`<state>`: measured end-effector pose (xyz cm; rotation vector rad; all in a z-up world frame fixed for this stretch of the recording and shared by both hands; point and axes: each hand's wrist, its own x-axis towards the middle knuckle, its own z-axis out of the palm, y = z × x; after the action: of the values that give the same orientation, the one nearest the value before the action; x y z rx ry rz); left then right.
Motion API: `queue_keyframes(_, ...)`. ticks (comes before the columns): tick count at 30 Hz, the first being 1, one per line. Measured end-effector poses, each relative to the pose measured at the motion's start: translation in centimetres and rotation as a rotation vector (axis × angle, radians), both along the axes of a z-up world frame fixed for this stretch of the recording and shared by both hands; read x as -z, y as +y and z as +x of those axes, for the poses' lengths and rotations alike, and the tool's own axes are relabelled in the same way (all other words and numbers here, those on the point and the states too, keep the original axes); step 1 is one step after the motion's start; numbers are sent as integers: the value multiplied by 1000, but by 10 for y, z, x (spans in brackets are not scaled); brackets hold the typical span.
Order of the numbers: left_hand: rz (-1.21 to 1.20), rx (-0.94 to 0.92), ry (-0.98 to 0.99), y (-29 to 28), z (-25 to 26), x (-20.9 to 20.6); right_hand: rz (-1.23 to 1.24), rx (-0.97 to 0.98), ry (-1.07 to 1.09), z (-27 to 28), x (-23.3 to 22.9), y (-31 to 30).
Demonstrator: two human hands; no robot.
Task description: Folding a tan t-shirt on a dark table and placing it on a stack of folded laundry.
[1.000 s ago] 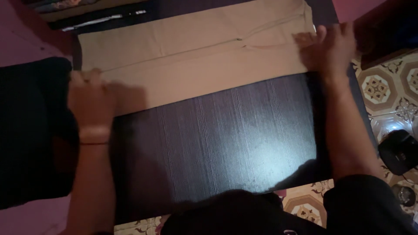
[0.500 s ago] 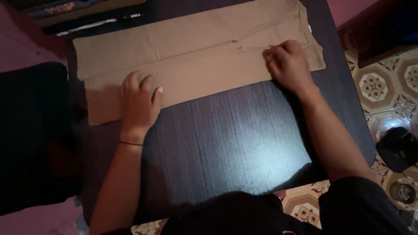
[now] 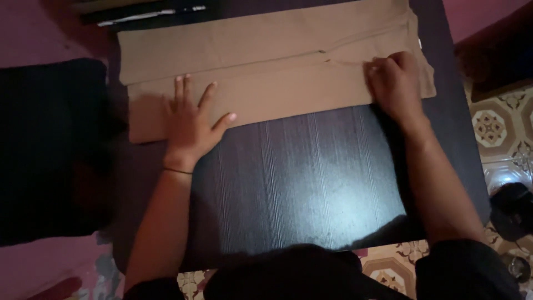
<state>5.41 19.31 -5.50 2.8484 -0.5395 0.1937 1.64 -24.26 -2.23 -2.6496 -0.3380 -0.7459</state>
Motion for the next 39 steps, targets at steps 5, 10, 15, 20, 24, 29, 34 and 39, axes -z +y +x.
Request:
queue_keyframes(5,11,43,-167,0,-2,3,-182,-73,254,5,-13,57)
queue_keyframes(10,18,7,-36,-1,-2,1,-284,-105,408,13,16,63)
queue_keyframes(15,13,-16,16,-8,-10,0,-326,-131,384,16,15,52)
queue_keyframes(20,115,-26,306,-23,-36,-32,-356,-168,610,31,14,17)
queue_keyframes(24,36,19,39,-29,-38,-13,-335,-203,627,46,7,6)
queue_keyframes(29,-6,11,-130,-9,-10,-10,-287,-264,384,60,6,55)
queue_keyframes(34,-52,-57,-317,20,-5,-8,-222,-335,78,51,-9,113)
queue_keyframes(39,-106,-36,-340,33,2,5,-221,-244,2,52,-7,98)
